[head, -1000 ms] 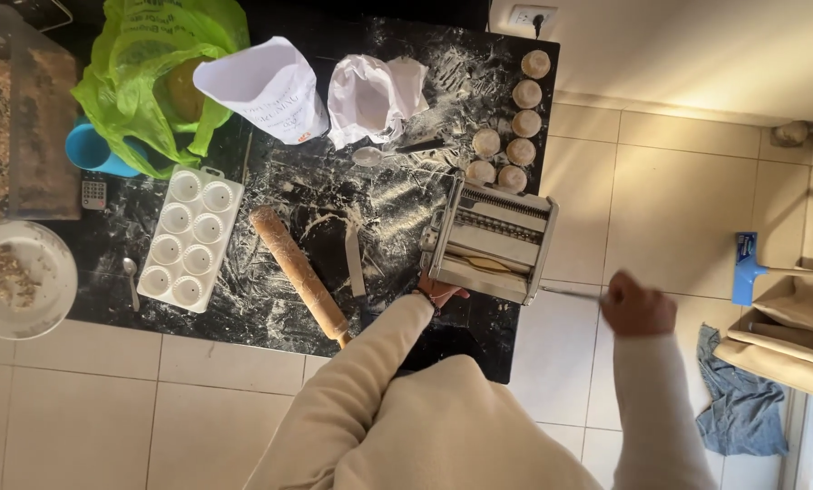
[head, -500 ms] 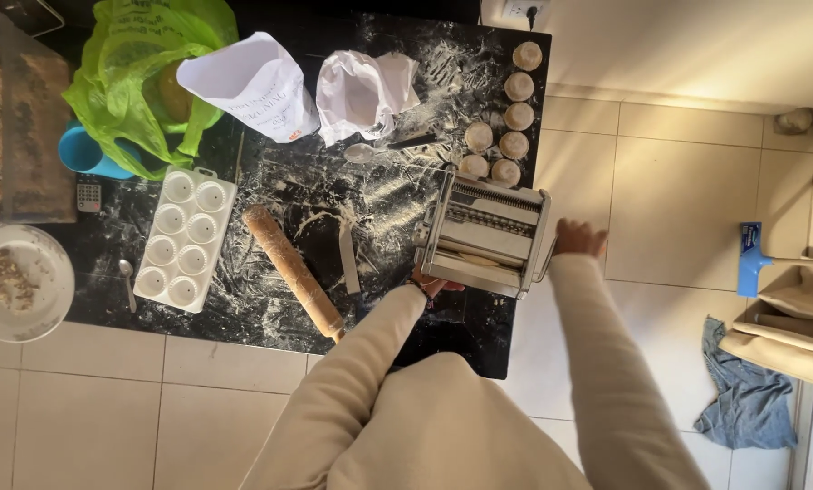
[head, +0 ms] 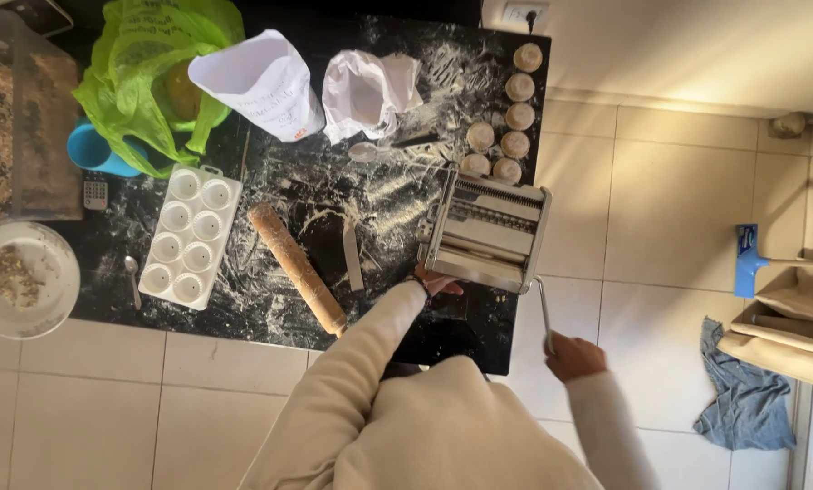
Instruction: Flattening pasta dough using a rolling pin and a manual pasta machine.
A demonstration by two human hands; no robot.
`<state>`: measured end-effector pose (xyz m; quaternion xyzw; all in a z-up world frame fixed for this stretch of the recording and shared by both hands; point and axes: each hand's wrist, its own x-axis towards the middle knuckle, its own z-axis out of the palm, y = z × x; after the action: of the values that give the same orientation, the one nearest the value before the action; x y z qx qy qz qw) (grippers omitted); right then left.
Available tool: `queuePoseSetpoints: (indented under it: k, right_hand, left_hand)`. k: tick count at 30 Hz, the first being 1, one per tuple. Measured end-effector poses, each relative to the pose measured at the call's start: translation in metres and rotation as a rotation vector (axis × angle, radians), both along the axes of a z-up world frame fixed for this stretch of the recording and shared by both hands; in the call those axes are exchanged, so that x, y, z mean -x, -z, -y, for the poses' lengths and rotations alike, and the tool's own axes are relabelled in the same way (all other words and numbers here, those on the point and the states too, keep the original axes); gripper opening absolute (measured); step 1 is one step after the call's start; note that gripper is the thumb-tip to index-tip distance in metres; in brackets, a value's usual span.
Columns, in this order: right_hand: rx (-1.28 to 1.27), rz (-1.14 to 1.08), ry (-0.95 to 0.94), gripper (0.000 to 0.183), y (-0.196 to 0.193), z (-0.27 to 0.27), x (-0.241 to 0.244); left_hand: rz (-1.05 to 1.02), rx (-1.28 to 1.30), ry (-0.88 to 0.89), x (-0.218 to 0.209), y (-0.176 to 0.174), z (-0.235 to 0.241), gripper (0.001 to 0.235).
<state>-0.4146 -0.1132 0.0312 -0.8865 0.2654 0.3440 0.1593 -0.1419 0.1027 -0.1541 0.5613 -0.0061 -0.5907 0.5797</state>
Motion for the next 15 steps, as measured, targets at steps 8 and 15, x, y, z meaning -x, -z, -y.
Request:
queuePoseSetpoints:
  k: [8, 15]
  right_hand:
    - [0.132, 0.455, 0.046, 0.006, -0.062, 0.099, -0.08]
    - [0.498, 0.482, 0.065, 0.019, 0.028, 0.143, -0.171]
  left_hand:
    - [0.108, -0.099, 0.165, -0.01, -0.057, 0.001, 0.042]
    - [0.161, -0.016, 0.115, 0.01, -0.026, -0.007, 0.04]
